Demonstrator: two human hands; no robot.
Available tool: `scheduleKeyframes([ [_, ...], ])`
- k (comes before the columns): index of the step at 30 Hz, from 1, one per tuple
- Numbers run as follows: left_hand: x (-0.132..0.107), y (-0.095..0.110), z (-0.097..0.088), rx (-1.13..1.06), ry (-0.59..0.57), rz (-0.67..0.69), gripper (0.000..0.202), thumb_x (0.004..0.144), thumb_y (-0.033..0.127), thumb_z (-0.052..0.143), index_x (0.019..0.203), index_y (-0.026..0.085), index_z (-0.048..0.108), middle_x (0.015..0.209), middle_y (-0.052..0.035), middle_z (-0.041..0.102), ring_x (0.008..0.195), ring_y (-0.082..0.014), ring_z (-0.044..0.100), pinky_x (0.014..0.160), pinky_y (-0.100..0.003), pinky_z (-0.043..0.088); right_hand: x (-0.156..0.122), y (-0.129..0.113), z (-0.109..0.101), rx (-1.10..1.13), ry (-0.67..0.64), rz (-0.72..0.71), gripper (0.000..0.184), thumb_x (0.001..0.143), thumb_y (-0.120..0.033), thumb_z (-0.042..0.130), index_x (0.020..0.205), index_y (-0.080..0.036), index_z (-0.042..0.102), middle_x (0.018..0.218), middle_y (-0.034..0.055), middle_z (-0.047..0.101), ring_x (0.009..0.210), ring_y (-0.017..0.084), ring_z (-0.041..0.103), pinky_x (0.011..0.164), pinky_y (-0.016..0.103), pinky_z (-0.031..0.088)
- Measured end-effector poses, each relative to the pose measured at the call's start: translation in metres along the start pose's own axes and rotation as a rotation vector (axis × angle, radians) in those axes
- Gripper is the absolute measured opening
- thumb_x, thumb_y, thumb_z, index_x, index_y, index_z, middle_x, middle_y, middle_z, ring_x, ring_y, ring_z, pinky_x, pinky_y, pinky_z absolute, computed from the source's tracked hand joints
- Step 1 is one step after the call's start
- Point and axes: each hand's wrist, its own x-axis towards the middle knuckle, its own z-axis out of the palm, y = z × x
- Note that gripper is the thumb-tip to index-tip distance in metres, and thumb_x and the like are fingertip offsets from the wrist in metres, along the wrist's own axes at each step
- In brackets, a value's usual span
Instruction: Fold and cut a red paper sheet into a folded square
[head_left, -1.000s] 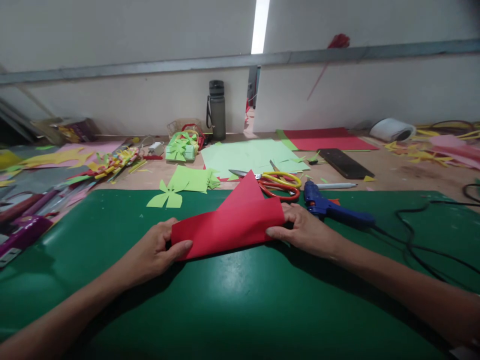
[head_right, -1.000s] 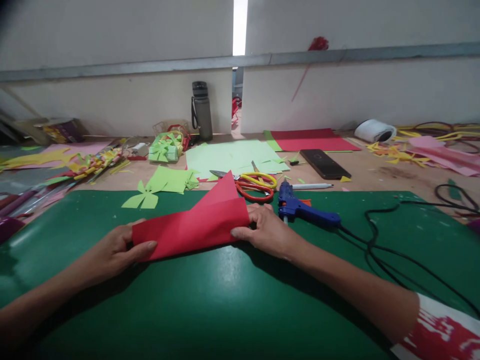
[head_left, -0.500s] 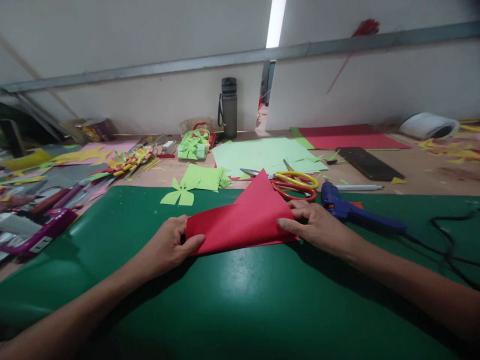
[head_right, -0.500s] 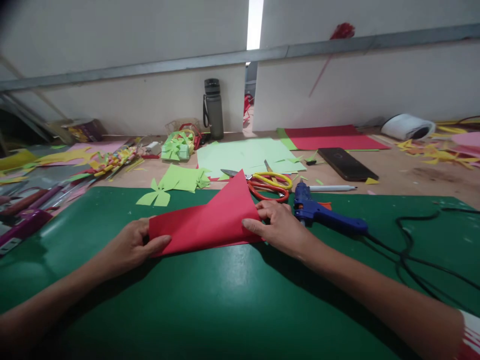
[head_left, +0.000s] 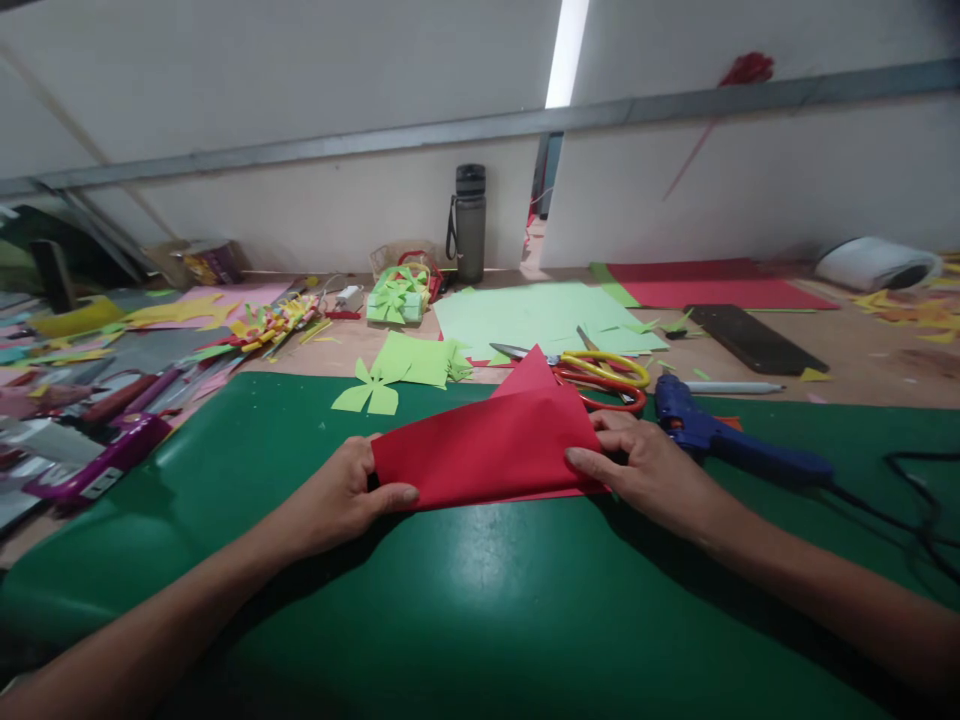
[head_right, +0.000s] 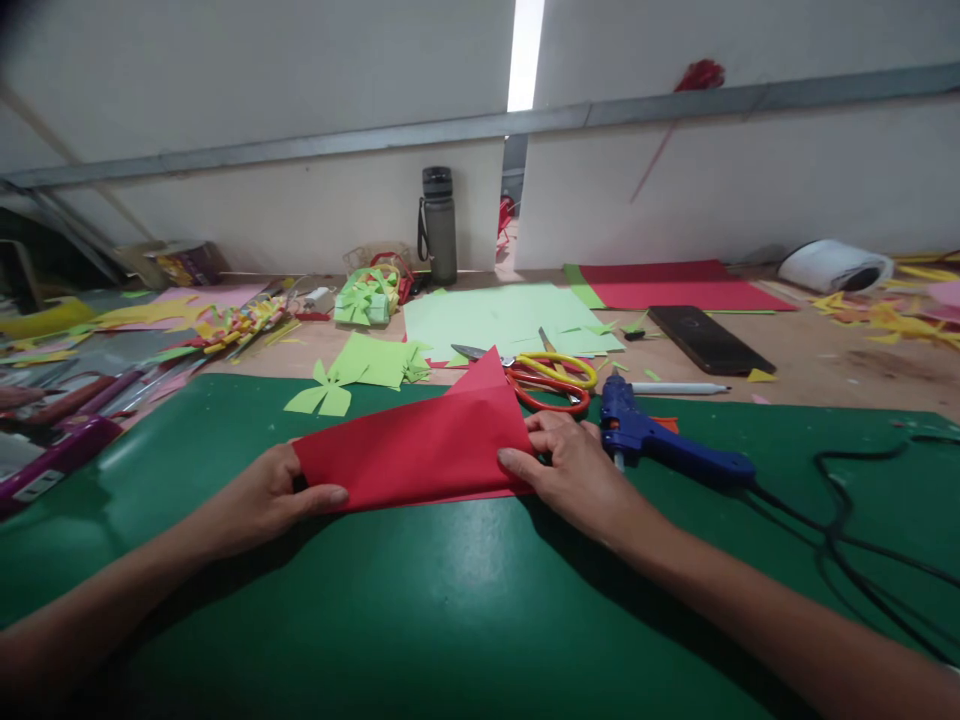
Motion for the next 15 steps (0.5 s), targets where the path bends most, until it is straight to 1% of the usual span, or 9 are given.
scheduleKeyframes([
  [4,0.0010,-0.0002,0.0007,0.047,0.008,0.001,0.038,0.084,0.043,0.050,0.058,0.018,0.038,0.061,0.0030,0.042,0.051,-0.0088,0.035,0.047,-0.022,0.028,-0.0011,-0.0007,0.0018,-0.023,0.019,0.005,0.040,0.079,-0.049,0.049,0.052,-0.021,0.056,0.094,0.0075,0.062,0.093,0.027,0.056,0.079,0.038,0.040],
  [6,0.0005,-0.0001,0.0005,0.081,0.013,0.006,0.039,0.084,0.044,0.049,0.057,0.018,0.036,0.061,0.0030,0.042,0.051,-0.0091,0.036,0.047,-0.022,0.028,-0.0012,0.0001,0.0026,-0.043,0.013,0.000,0.040,0.080,-0.049,0.048,0.052,-0.020,0.056,0.092,0.0075,0.060,0.091,0.026,0.056,0.078,0.037,0.040],
  [8,-0.0005,0.0003,-0.0004,0.133,0.033,0.027,0.039,0.085,0.043,0.048,0.058,0.018,0.040,0.063,0.0017,0.046,0.054,-0.0109,0.041,0.051,-0.022,0.033,-0.0012,0.0015,0.0032,-0.060,0.013,-0.009,0.042,0.080,-0.049,0.047,0.050,-0.020,0.055,0.091,0.0075,0.059,0.089,0.025,0.055,0.078,0.037,0.039],
  [9,-0.0011,0.0005,-0.0011,0.165,0.040,0.045,0.037,0.086,0.043,0.047,0.060,0.017,0.044,0.067,0.0002,0.051,0.059,-0.0127,0.046,0.055,-0.023,0.036,-0.0011,0.0023,0.0034,-0.063,0.014,-0.012,0.042,0.080,-0.048,0.047,0.051,-0.020,0.056,0.092,0.0075,0.059,0.089,0.025,0.055,0.078,0.037,0.039],
  [10,-0.0017,0.0007,-0.0020,0.196,0.041,0.071,0.033,0.087,0.041,0.047,0.064,0.017,0.050,0.073,-0.0016,0.056,0.066,-0.0149,0.050,0.060,-0.024,0.039,-0.0011,0.0029,0.0035,-0.065,0.016,-0.014,0.042,0.080,-0.048,0.047,0.051,-0.020,0.057,0.093,0.0076,0.059,0.090,0.025,0.055,0.078,0.037,0.039],
  [12,-0.0028,0.0010,-0.0037,0.231,0.027,0.130,0.027,0.089,0.038,0.045,0.080,0.017,0.060,0.089,-0.0041,0.062,0.081,-0.0189,0.054,0.073,-0.027,0.041,-0.0012,0.0037,0.0036,-0.063,0.017,-0.019,0.040,0.080,-0.048,0.048,0.053,-0.020,0.059,0.095,0.0077,0.059,0.090,0.025,0.054,0.078,0.038,0.040],
  [13,-0.0032,0.0011,-0.0045,0.234,0.015,0.151,0.026,0.089,0.037,0.044,0.087,0.018,0.062,0.096,-0.0045,0.063,0.087,-0.0199,0.054,0.077,-0.028,0.041,-0.0012,0.0038,0.0035,-0.062,0.018,-0.023,0.040,0.080,-0.048,0.049,0.053,-0.020,0.060,0.095,0.0077,0.059,0.091,0.026,0.055,0.078,0.038,0.040],
  [15,-0.0035,0.0012,-0.0056,0.232,-0.003,0.168,0.025,0.090,0.036,0.043,0.093,0.020,0.063,0.102,-0.0044,0.063,0.090,-0.0204,0.054,0.081,-0.029,0.039,-0.0013,0.0038,0.0034,-0.065,0.022,-0.028,0.039,0.080,-0.047,0.049,0.054,-0.020,0.061,0.094,0.0078,0.060,0.091,0.026,0.055,0.078,0.038,0.040],
])
